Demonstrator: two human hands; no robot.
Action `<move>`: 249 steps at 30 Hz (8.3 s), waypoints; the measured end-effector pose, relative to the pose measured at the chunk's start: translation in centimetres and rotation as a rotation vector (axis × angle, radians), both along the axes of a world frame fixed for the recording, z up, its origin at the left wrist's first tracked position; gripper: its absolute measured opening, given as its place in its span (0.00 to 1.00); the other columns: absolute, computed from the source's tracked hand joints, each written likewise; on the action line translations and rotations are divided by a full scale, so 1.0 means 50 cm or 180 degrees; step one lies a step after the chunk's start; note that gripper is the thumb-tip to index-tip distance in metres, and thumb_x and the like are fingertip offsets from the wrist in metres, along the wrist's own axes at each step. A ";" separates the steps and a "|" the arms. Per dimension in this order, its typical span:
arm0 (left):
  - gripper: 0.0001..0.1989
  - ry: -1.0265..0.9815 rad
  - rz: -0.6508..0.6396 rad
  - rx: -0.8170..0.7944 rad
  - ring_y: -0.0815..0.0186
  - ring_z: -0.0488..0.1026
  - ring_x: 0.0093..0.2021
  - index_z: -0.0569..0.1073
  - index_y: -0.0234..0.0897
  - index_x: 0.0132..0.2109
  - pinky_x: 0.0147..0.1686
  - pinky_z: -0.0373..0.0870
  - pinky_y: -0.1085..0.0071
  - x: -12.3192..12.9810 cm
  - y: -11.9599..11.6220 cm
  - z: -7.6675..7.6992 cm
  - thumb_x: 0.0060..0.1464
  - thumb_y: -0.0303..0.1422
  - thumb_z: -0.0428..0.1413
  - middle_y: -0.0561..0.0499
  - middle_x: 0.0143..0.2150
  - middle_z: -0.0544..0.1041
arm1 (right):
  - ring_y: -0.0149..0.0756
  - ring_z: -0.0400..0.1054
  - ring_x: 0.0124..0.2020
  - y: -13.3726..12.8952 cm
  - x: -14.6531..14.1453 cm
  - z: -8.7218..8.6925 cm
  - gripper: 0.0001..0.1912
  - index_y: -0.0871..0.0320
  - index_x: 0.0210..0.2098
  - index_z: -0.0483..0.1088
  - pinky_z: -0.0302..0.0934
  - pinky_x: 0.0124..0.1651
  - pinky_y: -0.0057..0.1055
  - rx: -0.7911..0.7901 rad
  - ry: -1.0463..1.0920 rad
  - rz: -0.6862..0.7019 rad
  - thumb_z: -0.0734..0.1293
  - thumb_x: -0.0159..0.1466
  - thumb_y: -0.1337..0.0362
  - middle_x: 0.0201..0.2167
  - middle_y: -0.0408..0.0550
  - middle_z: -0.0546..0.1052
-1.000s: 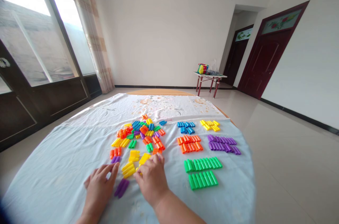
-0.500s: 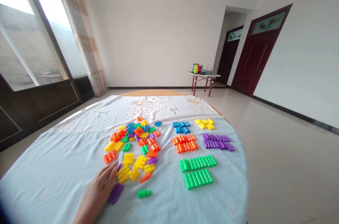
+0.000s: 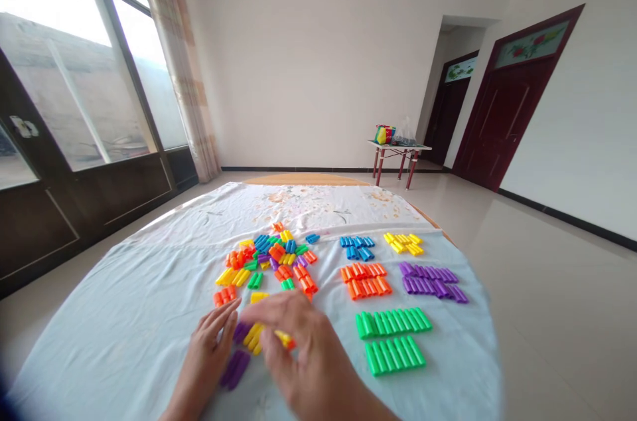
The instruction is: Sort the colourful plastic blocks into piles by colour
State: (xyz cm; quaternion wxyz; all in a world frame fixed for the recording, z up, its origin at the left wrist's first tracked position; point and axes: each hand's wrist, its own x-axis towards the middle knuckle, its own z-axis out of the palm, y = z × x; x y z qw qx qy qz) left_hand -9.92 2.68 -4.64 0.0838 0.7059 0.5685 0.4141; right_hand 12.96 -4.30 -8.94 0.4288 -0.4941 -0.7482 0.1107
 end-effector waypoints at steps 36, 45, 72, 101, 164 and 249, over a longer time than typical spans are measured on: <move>0.22 -0.0174 -0.0083 -0.0201 0.60 0.69 0.51 0.74 0.43 0.46 0.54 0.65 0.61 -0.011 0.020 -0.033 0.53 0.47 0.46 0.53 0.46 0.77 | 0.39 0.63 0.48 0.123 0.033 0.153 0.28 0.56 0.53 0.66 0.56 0.55 0.36 -0.0588 -0.0038 -0.0417 0.64 0.52 0.74 0.44 0.50 0.71; 0.23 -0.0125 -0.0114 -0.0321 0.60 0.69 0.49 0.74 0.42 0.46 0.53 0.65 0.60 -0.007 0.015 -0.017 0.53 0.49 0.44 0.52 0.45 0.78 | 0.39 0.63 0.46 -0.013 0.055 0.139 0.31 0.49 0.55 0.63 0.58 0.52 0.36 -0.0803 -0.0016 -0.0335 0.63 0.53 0.75 0.42 0.48 0.69; 0.27 -0.0071 -0.0002 -0.0347 0.58 0.70 0.50 0.75 0.43 0.45 0.53 0.65 0.57 -0.019 0.027 -0.029 0.48 0.53 0.44 0.52 0.43 0.79 | 0.39 0.60 0.53 0.075 0.245 0.215 0.30 0.54 0.55 0.63 0.51 0.58 0.39 -0.0659 -0.0555 -0.0695 0.63 0.53 0.74 0.52 0.47 0.70; 0.21 -0.0150 -0.0079 -0.0309 0.61 0.71 0.48 0.75 0.44 0.45 0.52 0.67 0.62 -0.007 0.010 -0.011 0.52 0.47 0.46 0.53 0.43 0.79 | 0.36 0.62 0.51 0.057 0.156 0.220 0.25 0.52 0.55 0.63 0.56 0.55 0.40 -0.0164 -0.0383 -0.0088 0.57 0.59 0.74 0.48 0.47 0.72; 0.22 0.1398 0.0730 -0.0977 0.57 0.64 0.49 0.68 0.37 0.50 0.48 0.58 0.61 -0.056 0.059 0.024 0.58 0.38 0.36 0.45 0.48 0.72 | 0.39 0.68 0.45 0.179 0.019 0.124 0.17 0.59 0.48 0.66 0.62 0.48 0.33 -0.0933 0.0369 -0.0347 0.56 0.62 0.65 0.43 0.52 0.75; 0.21 0.1804 0.0731 -0.0792 0.59 0.69 0.45 0.70 0.40 0.48 0.47 0.62 0.65 -0.082 0.085 -0.013 0.57 0.35 0.36 0.47 0.47 0.74 | 0.38 0.68 0.46 0.253 0.367 0.166 0.35 0.52 0.46 0.72 0.58 0.50 0.32 -0.1196 -0.1024 -0.0894 0.59 0.42 0.82 0.43 0.46 0.76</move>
